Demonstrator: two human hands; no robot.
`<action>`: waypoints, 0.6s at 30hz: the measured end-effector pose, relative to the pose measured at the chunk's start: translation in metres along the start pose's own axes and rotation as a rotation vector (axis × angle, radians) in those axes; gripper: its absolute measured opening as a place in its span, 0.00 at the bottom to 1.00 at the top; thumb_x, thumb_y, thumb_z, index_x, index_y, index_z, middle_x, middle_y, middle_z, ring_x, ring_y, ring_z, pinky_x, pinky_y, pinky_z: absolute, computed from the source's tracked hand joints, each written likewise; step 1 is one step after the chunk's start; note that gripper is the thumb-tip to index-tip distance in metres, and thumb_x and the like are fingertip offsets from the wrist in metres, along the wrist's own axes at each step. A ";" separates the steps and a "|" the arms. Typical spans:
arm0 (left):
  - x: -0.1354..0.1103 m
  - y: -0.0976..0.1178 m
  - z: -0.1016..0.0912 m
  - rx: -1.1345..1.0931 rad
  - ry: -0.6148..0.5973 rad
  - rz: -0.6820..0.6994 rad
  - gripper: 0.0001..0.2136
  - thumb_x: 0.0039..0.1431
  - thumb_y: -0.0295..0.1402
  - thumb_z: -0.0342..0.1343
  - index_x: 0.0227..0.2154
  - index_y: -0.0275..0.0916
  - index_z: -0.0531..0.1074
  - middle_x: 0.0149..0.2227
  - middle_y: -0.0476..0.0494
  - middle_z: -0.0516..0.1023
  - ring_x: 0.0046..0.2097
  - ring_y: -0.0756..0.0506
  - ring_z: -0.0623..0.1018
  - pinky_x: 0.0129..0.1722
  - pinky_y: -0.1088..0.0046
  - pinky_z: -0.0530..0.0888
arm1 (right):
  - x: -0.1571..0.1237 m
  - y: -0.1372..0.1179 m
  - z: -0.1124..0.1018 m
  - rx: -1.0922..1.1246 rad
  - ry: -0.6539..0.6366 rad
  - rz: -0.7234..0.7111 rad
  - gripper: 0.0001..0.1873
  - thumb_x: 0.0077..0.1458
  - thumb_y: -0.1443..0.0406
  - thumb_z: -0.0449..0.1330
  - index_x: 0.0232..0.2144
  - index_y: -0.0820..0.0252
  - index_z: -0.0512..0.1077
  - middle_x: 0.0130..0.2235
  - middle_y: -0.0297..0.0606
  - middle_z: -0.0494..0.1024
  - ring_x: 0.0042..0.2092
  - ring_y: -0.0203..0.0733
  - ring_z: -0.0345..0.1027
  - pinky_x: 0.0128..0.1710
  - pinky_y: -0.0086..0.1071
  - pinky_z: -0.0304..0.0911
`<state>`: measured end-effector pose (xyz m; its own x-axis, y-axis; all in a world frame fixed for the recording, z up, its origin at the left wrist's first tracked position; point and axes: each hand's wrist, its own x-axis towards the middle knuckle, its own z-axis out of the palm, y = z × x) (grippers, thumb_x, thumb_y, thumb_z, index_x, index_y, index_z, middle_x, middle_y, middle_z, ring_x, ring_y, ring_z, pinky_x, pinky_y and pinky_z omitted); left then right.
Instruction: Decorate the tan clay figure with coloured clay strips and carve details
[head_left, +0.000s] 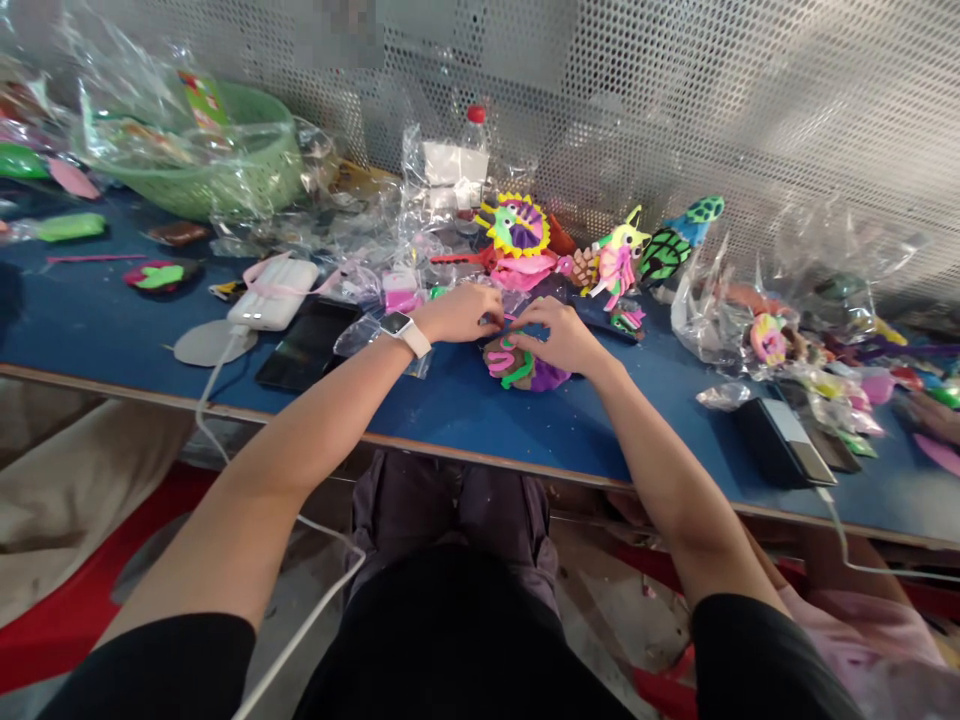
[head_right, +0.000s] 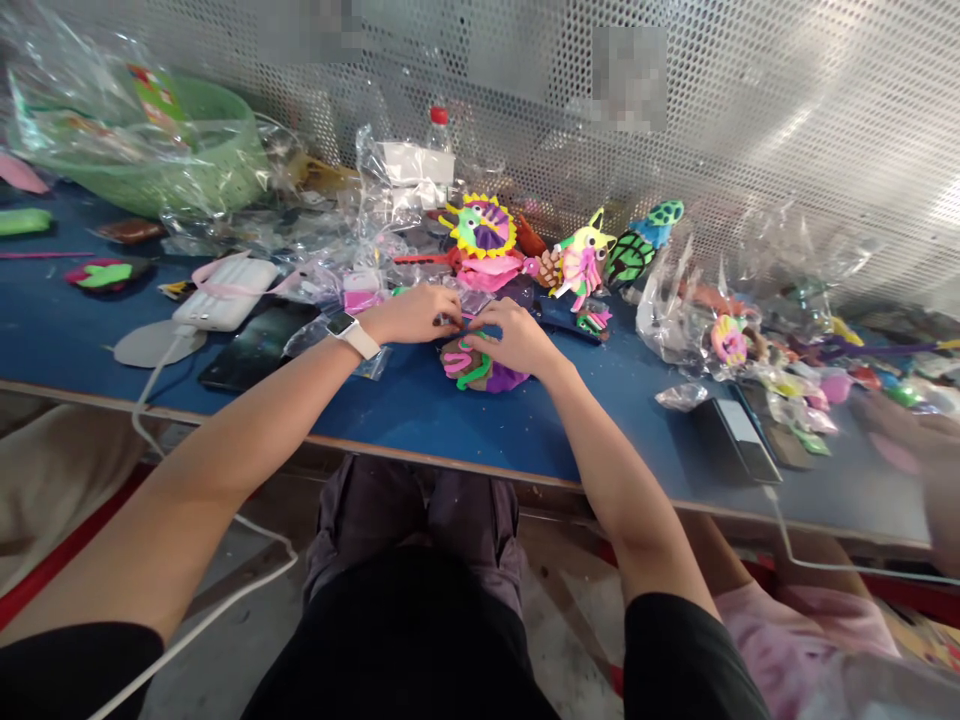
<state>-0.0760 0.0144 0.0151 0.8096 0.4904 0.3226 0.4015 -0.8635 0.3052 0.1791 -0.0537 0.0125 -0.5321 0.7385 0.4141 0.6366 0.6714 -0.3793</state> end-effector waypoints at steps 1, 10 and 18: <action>0.000 0.002 0.000 -0.007 0.008 0.005 0.10 0.68 0.32 0.61 0.40 0.40 0.89 0.42 0.39 0.86 0.45 0.41 0.83 0.52 0.63 0.76 | -0.001 0.002 -0.002 -0.016 -0.028 -0.012 0.13 0.67 0.54 0.73 0.47 0.54 0.89 0.48 0.46 0.88 0.52 0.57 0.79 0.57 0.51 0.74; 0.000 0.009 -0.002 -0.003 -0.022 -0.057 0.10 0.58 0.36 0.63 0.23 0.44 0.83 0.32 0.44 0.85 0.44 0.39 0.78 0.61 0.53 0.69 | -0.001 0.016 -0.009 -0.046 -0.193 0.163 0.21 0.64 0.46 0.74 0.37 0.57 0.85 0.40 0.44 0.84 0.45 0.53 0.79 0.50 0.46 0.75; 0.005 0.007 -0.007 -0.235 -0.146 -0.098 0.13 0.60 0.35 0.54 0.30 0.39 0.84 0.38 0.41 0.86 0.40 0.42 0.81 0.46 0.63 0.74 | 0.000 0.003 -0.027 0.601 -0.240 0.371 0.28 0.45 0.47 0.84 0.37 0.56 0.79 0.36 0.38 0.86 0.39 0.46 0.78 0.40 0.38 0.74</action>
<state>-0.0717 0.0121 0.0247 0.8317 0.5333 0.1546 0.3844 -0.7539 0.5328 0.1959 -0.0528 0.0335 -0.4931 0.8699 0.0049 0.4199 0.2430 -0.8744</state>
